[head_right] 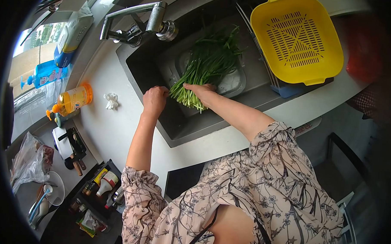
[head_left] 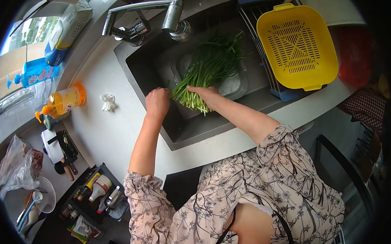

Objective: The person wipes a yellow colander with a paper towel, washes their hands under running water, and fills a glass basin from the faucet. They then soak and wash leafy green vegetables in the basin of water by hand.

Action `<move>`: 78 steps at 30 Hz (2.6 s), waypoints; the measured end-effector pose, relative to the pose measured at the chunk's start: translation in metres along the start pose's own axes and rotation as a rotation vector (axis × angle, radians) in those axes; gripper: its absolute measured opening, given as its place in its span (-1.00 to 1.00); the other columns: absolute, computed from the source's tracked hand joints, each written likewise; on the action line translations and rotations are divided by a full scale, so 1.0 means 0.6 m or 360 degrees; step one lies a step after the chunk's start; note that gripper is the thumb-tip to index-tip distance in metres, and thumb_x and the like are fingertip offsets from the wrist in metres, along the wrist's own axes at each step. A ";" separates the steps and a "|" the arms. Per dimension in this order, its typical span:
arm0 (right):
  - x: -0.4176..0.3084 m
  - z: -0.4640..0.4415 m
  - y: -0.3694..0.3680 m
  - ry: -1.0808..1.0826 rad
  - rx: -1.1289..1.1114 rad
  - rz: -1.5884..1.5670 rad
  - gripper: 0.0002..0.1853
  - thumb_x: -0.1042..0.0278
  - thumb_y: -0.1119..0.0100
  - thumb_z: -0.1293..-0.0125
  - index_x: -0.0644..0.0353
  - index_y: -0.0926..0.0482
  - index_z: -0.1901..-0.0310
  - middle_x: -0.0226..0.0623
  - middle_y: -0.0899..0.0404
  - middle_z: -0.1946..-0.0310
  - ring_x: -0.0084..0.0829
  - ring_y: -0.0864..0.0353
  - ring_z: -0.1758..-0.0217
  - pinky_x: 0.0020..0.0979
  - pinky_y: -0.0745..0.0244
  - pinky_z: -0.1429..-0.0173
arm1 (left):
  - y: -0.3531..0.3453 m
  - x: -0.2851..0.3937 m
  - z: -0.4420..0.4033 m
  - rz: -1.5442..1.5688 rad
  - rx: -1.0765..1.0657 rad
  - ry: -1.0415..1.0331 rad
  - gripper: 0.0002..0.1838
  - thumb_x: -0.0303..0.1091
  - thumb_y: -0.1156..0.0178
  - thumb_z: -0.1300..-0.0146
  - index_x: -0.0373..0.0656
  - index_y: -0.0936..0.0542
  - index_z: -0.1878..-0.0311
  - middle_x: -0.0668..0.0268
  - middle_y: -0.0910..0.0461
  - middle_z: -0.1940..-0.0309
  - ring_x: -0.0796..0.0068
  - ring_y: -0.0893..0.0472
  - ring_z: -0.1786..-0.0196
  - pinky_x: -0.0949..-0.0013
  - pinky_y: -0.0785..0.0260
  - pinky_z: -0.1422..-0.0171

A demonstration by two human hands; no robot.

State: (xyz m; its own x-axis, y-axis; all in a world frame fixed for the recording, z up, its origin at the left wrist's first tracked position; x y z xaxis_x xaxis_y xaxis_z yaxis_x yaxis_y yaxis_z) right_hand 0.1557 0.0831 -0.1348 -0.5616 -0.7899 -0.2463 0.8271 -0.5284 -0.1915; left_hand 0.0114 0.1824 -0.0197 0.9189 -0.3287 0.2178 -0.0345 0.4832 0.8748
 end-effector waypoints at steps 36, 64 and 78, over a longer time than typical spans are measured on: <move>0.019 -0.037 0.028 0.0148 0.0633 0.0439 -0.60 0.46 -0.55 0.17 0.35 -0.52 0.31 -0.21 -0.60 0.45 -0.41 -0.63 0.50 -0.36 -0.57 0.47 | -0.107 -0.013 0.023 0.1148 -0.0386 0.0757 -0.69 -0.25 -0.11 -0.28 -0.36 -0.61 0.20 0.07 -0.66 0.42 0.23 -0.70 0.26 0.24 -0.52 0.19; 0.026 -0.025 0.032 0.0120 0.0607 0.0430 -0.64 0.48 -0.53 0.17 0.28 -0.53 0.34 -0.24 -0.60 0.46 -0.40 -0.64 0.49 -0.36 -0.58 0.45 | -0.036 0.050 0.067 0.0694 0.0092 -0.0247 -0.91 -0.46 -0.24 -0.09 -0.18 -0.62 0.31 0.19 -0.61 0.40 0.07 -0.61 0.27 0.11 -0.44 0.14; 0.029 -0.051 0.043 0.0195 0.0664 0.0677 -0.58 0.30 -0.57 0.21 0.28 -0.53 0.36 -0.22 -0.60 0.46 -0.42 -0.63 0.47 -0.39 -0.56 0.41 | 0.109 -0.046 0.159 0.0276 0.0031 0.0340 -0.97 -0.45 -0.27 -0.06 -0.12 -0.65 0.40 0.26 -0.60 0.47 0.20 -0.58 0.32 0.18 -0.32 0.14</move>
State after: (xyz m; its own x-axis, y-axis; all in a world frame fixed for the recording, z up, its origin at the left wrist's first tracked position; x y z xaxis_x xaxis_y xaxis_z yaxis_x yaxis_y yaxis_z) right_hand 0.1668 0.0653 -0.1730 -0.1579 -0.9300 -0.3318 0.9040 -0.2713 0.3304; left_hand -0.0535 0.1457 0.0726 0.9606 -0.0625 0.2708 -0.2044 0.5011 0.8409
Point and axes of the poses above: each hand's wrist, its own z-axis away from the middle knuckle, its own y-axis out of the back of the hand, x = y × z, the point moved 8 cm from there along -z, towards the middle knuckle
